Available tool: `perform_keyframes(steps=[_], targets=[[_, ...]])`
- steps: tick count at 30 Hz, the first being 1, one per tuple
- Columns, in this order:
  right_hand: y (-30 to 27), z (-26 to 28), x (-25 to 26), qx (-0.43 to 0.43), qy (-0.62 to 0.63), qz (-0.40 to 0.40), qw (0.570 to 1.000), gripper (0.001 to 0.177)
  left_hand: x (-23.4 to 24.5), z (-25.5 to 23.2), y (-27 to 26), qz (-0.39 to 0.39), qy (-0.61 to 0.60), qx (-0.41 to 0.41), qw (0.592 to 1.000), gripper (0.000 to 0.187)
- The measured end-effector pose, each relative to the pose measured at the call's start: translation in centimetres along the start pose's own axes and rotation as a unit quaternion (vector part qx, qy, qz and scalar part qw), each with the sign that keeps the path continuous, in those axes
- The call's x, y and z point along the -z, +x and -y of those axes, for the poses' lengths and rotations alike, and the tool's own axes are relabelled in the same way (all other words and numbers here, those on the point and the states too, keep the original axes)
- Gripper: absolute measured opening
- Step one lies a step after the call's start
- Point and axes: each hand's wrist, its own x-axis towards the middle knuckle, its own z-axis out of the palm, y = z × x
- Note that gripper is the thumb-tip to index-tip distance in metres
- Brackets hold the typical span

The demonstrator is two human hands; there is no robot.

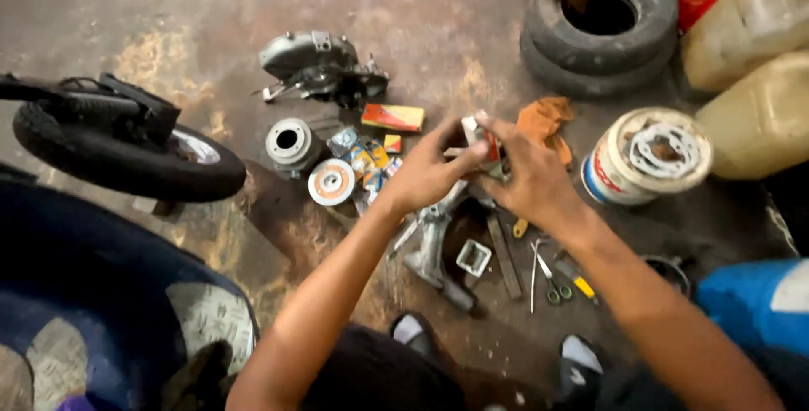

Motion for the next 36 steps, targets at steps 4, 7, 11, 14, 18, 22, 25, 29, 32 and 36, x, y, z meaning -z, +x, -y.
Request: perform_keyframes(steps=[4, 7, 11, 14, 18, 22, 25, 29, 32, 36], targets=[[-0.5, 2.6, 2.3, 0.023, 0.01, 0.044, 0.999, 0.083, -1.3, -1.3, -3.5, 0.019, 0.004, -0.043, 0.999, 0.044], [-1.5, 5.6, 5.0, 0.041, 0.054, 0.077, 0.995, 0.071, -2.0, -2.3, -6.4, 0.033, 0.041, -0.042, 0.998, 0.041], [-1.7, 7.8, 7.3, 0.073, 0.075, 0.101, 0.989, 0.056, -1.7, -4.9, -8.9, 0.069, 0.144, -0.093, 0.983, 0.034], [-3.2, 7.4, 7.1, 0.065, 0.061, 0.087, 0.992, 0.057, -2.4, -4.9, -9.7, 0.061, 0.177, -0.129, 0.974, 0.033], [-4.1, 7.0, 5.7, 0.063, 0.093, 0.038, 0.993, 0.042, -1.8, -3.9, -12.2, 0.068, 0.164, -0.109, 0.978, 0.032], [-4.9, 7.7, 4.4, 0.031, 0.181, 0.058, 0.981, 0.035, -2.0, -2.2, -13.9, 0.051, 0.196, -0.114, 0.973, 0.044], [-5.9, 8.0, 3.9, -0.012, 0.253, 0.09, 0.963, 0.03, -2.1, -1.0, -14.8, 0.043, 0.203, -0.121, 0.971, 0.045], [-8.1, 8.1, 2.4, -0.156, 0.318, 0.09, 0.931, 0.03, -2.1, 1.2, -16.0, 0.004, 0.204, -0.132, 0.97, 0.045], [-7.1, 8.9, 2.0, -0.048, 0.291, 0.068, 0.953, 0.022, -2.4, 2.7, -16.6, -0.019, 0.186, -0.147, 0.971, 0.045], [-7.5, 9.9, 1.0, -0.049, 0.309, 0.061, 0.948, 0.024, -2.3, 4.5, -16.9, -0.033, 0.199, -0.158, 0.966, 0.049]])
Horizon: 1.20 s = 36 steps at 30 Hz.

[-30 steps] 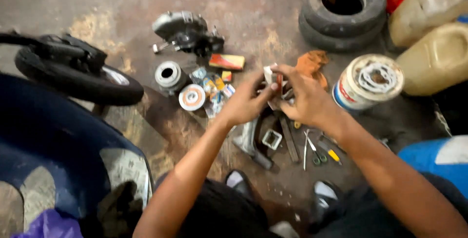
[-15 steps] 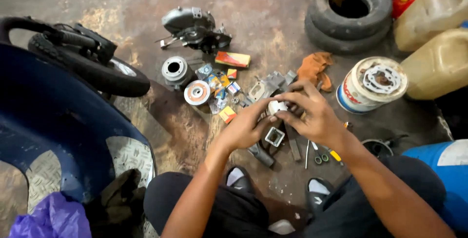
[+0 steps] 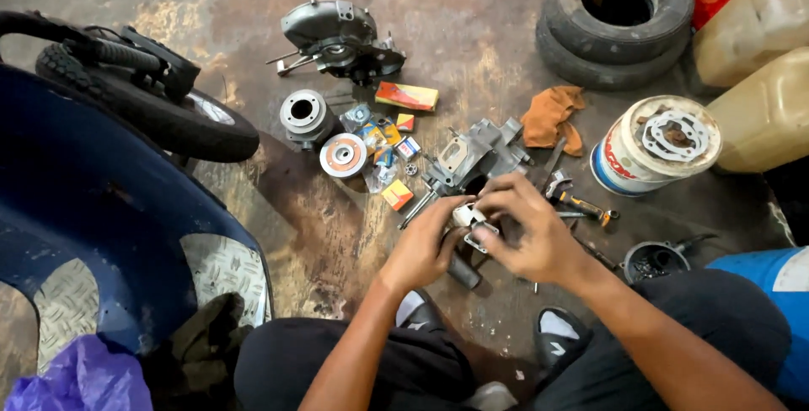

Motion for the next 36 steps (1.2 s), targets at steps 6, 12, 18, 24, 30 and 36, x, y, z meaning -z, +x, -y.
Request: perform_keyframes(steps=[6, 12, 18, 24, 30, 36], targets=[[-1.3, -2.2, -1.2, 0.011, -0.057, 0.018, 0.998, 0.022, -0.3, 0.2, -1.3, 0.014, 0.04, 0.0, 0.999, 0.059], [-3.1, -5.5, -0.2, -0.207, 0.02, -0.023, 0.978, 0.025, -2.0, 0.2, -0.7, 0.018, 0.005, 0.039, 0.999, 0.057], [-2.2, -4.0, 0.1, -0.155, -0.074, -0.006, 0.985, 0.018, -3.1, 0.6, -0.5, -0.015, 0.049, 0.051, 0.997, 0.052], [-1.9, -3.8, -0.1, -0.161, -0.048, -0.031, 0.985, 0.018, -3.0, 1.0, -0.7, -0.027, 0.088, 0.013, 0.996, 0.044], [-1.5, -3.2, -0.3, -0.106, -0.138, -0.032, 0.984, 0.017, -2.7, 0.8, -0.4, -0.023, 0.078, 0.016, 0.997, 0.043], [-1.9, -3.1, -0.7, -0.093, -0.111, -0.033, 0.989, 0.017, -2.6, 0.7, -0.3, -0.038, 0.078, -0.005, 0.996, 0.036]])
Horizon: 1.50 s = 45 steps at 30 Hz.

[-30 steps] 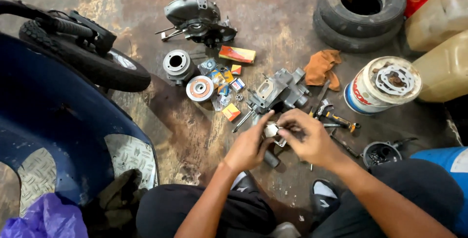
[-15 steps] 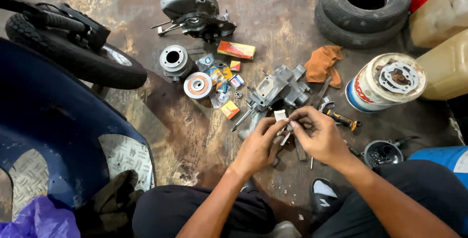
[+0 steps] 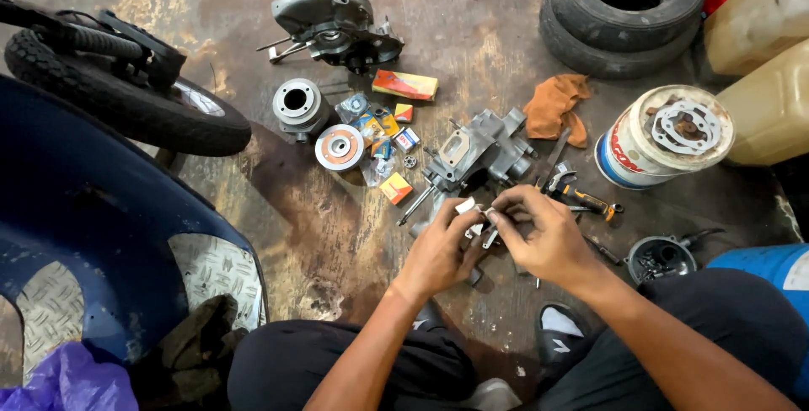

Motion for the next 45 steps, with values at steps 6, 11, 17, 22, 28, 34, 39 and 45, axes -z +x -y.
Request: perform_keyframes(steps=[6, 11, 17, 22, 28, 34, 39, 45], targets=[[0.6, 1.2, 0.4, 0.045, -0.027, -0.015, 0.999, 0.015, -1.3, 0.7, 0.1, -0.111, -0.009, -0.072, 0.991, 0.04], [1.1, 2.8, 0.9, 0.114, 0.0, -0.014, 0.993, 0.016, -2.6, 3.3, -0.5, -0.133, -0.023, -0.135, 0.981, 0.044], [1.1, 3.5, 0.9, 0.156, -0.02, 0.0, 0.988, 0.019, 0.0, 0.4, 1.4, -0.136, -0.047, -0.144, 0.979, 0.041], [0.7, 0.0, -0.4, -0.031, 0.039, 0.008, 0.999, 0.018, 0.5, 1.2, 0.9, -0.028, 0.113, -0.087, 0.989, 0.038], [-0.9, -3.2, -5.6, -0.404, 0.278, -0.056, 0.87, 0.029, -0.7, -0.6, 0.4, 0.143, 0.381, 0.005, 0.914, 0.048], [-3.5, -9.4, -9.4, -0.512, 0.367, -0.066, 0.774, 0.026, -1.6, -0.3, -0.5, 0.175, 0.441, 0.03, 0.88, 0.04], [-2.5, -8.8, -9.3, -0.511, 0.337, -0.065, 0.788, 0.031, -1.6, 0.8, -0.6, 0.162, 0.454, 0.045, 0.875, 0.042], [-1.8, -8.2, -9.7, -0.517, 0.345, -0.061, 0.781, 0.033, -1.5, 1.9, -0.9, 0.162, 0.447, 0.041, 0.879, 0.022]])
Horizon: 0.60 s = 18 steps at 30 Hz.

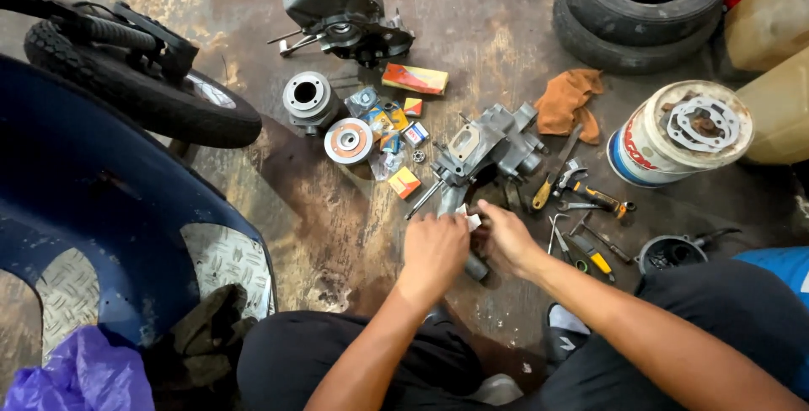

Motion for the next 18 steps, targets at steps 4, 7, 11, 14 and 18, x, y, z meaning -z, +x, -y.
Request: perform_keyframes(steps=[4, 7, 11, 14, 18], targets=[[0.2, -0.9, 0.0, -0.032, 0.077, 0.009, 0.996, 0.037, -0.6, -0.5, -0.1, -0.018, 0.024, 0.031, 0.999, 0.019], [1.3, -1.4, 0.5, -0.044, 0.092, 0.032, 0.994, 0.032, -0.9, 0.0, -0.2, -0.019, 0.03, 0.046, 0.998, 0.018], [-1.0, 0.7, -0.5, -0.008, 0.042, 0.115, 0.992, 0.033, -0.4, 1.8, 0.2, 0.077, 0.002, 0.057, 0.995, 0.021], [1.1, -1.3, 1.2, 0.085, -0.106, 0.166, 0.977, 0.031, -0.2, 3.4, 0.1, 0.103, -0.02, 0.054, 0.993, 0.019], [4.5, -2.6, 3.0, 0.12, -0.142, 0.197, 0.963, 0.03, -0.7, 5.3, 0.4, 0.138, -0.066, 0.049, 0.987, 0.021]])
